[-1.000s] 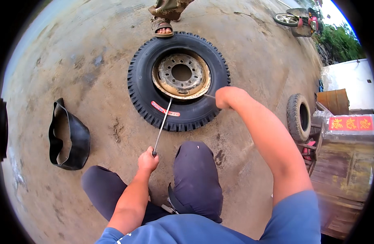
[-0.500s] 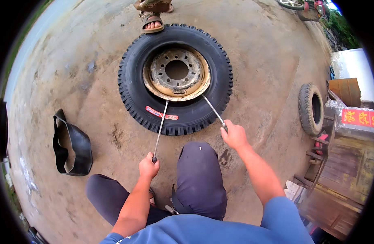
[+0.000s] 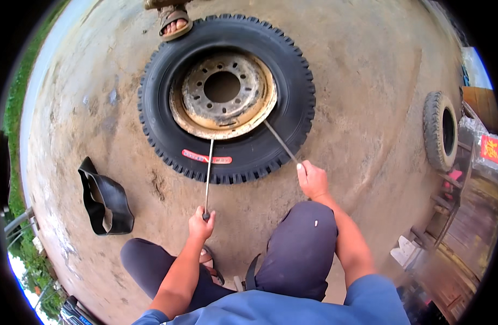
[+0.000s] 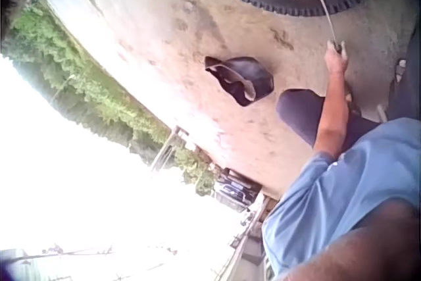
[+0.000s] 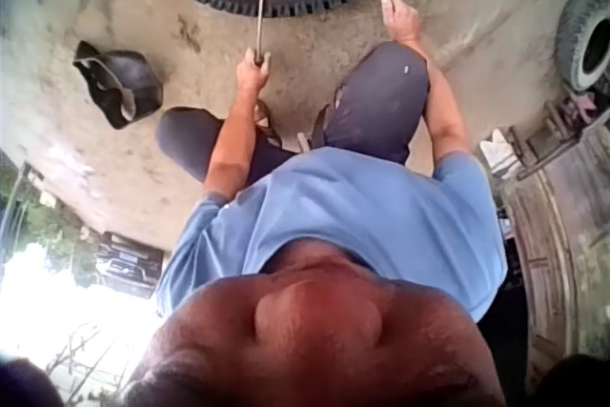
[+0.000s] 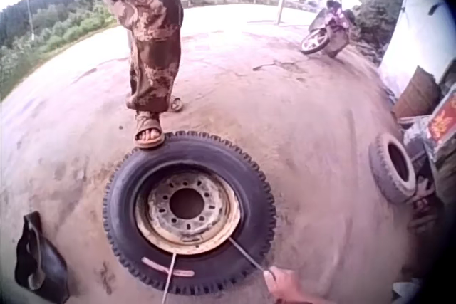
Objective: The person removes an inner tube from a tire rim using tire irons, then inserts a replacement inner tube and pushes it into the tire casing by hand.
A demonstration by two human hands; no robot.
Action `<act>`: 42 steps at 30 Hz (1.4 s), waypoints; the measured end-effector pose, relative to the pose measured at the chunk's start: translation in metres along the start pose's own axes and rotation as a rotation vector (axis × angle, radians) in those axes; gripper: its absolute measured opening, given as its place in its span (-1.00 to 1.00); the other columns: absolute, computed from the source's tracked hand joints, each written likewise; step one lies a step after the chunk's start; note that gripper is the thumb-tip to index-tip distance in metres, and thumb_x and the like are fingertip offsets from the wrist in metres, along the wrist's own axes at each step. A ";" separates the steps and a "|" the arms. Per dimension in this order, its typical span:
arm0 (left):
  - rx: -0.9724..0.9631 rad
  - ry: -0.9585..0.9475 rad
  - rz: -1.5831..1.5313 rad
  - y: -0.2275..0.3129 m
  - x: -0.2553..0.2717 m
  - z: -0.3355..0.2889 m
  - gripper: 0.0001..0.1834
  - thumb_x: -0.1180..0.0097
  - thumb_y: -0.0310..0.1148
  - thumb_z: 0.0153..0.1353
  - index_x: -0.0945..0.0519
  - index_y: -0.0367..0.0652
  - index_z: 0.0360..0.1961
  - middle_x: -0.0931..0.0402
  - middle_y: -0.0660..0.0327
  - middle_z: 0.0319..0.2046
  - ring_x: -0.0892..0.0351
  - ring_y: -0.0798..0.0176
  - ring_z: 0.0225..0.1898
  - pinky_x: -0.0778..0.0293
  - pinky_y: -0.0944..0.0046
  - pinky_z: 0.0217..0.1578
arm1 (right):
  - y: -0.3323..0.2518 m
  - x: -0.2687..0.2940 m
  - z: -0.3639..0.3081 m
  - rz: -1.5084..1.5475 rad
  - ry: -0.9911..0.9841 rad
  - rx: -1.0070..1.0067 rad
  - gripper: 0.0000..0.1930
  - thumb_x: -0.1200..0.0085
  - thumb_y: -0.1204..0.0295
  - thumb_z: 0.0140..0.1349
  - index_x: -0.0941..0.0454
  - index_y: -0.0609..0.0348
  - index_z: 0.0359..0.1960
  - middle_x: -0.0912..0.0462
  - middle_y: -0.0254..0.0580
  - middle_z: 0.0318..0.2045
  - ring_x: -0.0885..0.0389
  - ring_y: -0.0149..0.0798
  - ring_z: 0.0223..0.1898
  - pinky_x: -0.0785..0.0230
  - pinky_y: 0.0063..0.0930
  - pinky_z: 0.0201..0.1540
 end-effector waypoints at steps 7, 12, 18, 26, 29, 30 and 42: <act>-0.137 -0.107 0.111 -0.014 0.002 -0.005 -0.51 -0.22 0.09 0.28 -0.51 -0.17 -0.18 -0.64 -0.14 -0.43 -0.66 -0.31 -0.36 -0.54 -0.18 -0.30 | 0.011 -0.017 0.008 0.193 -0.265 -0.134 -0.64 0.09 0.10 0.50 -0.53 0.16 -0.22 -0.62 0.23 -0.43 -0.64 0.31 -0.31 -0.45 0.06 -0.24; -0.069 -0.140 0.212 -0.006 0.009 -0.014 -0.48 -0.20 0.13 0.30 -0.49 -0.18 -0.17 -0.65 -0.10 -0.44 -0.67 -0.28 -0.37 -0.53 -0.19 -0.30 | 0.016 -0.013 0.004 0.421 -0.440 -0.147 -0.64 0.08 0.11 0.50 -0.50 0.18 -0.23 -0.56 0.15 -0.50 -0.57 0.28 -0.38 -0.43 -0.05 -0.28; -0.184 -0.702 0.663 0.041 0.037 0.016 -0.29 0.08 0.35 0.30 -0.74 -0.13 -0.31 -0.73 -0.03 -0.37 -0.75 -0.13 -0.25 -0.63 -0.06 -0.19 | -0.001 0.008 0.005 0.340 -0.409 -0.065 -0.66 0.04 0.19 0.49 -0.43 0.25 -0.33 -0.49 0.20 -0.52 -0.48 0.30 -0.43 -0.34 0.00 -0.34; -0.395 -0.920 0.677 0.021 0.010 0.030 -0.16 0.08 0.50 0.21 -0.78 -0.14 -0.44 -0.69 -0.14 -0.42 -0.70 -0.25 -0.24 -0.62 -0.09 -0.14 | -0.007 0.000 0.039 -0.007 -0.738 0.175 -0.48 0.12 0.05 0.43 -0.55 0.25 -0.51 -0.61 0.25 -0.46 -0.60 0.35 -0.33 -0.42 0.12 -0.22; -0.442 -0.881 0.616 0.015 0.002 0.033 -0.14 0.07 0.46 0.25 -0.78 -0.23 -0.39 -0.71 -0.16 -0.31 -0.71 -0.24 -0.14 -0.61 -0.07 -0.05 | -0.020 0.015 0.058 -0.245 -0.744 0.280 -0.44 0.18 0.03 0.43 -0.62 0.23 -0.53 -0.62 0.26 -0.47 -0.62 0.35 -0.29 -0.44 0.17 -0.15; -0.490 -0.828 0.573 0.011 0.001 0.034 -0.17 0.05 0.41 0.27 -0.77 -0.26 -0.37 -0.72 -0.14 -0.29 -0.71 -0.25 -0.14 -0.61 -0.07 -0.05 | -0.026 0.020 0.058 -0.320 -0.775 0.305 -0.43 0.19 0.03 0.44 -0.64 0.23 -0.52 -0.63 0.26 -0.46 -0.63 0.34 -0.28 -0.45 0.18 -0.13; -0.432 -0.272 -0.109 -0.058 -0.008 -0.021 -0.50 -0.08 0.09 0.35 -0.74 -0.16 -0.29 -0.70 -0.10 -0.32 -0.69 -0.25 -0.17 -0.60 -0.09 -0.08 | -0.038 -0.006 0.067 -0.590 -1.049 0.132 -0.26 0.30 -0.08 0.50 -0.65 0.34 -0.52 -0.69 0.07 -0.53 -0.71 0.01 -0.47 -0.58 -0.06 -0.23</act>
Point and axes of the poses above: each hand's wrist, its own z-axis towards the middle knuckle, its own x-axis out of the back of the hand, y = z × x, the point moved 6 cm from there along z, towards the middle knuckle
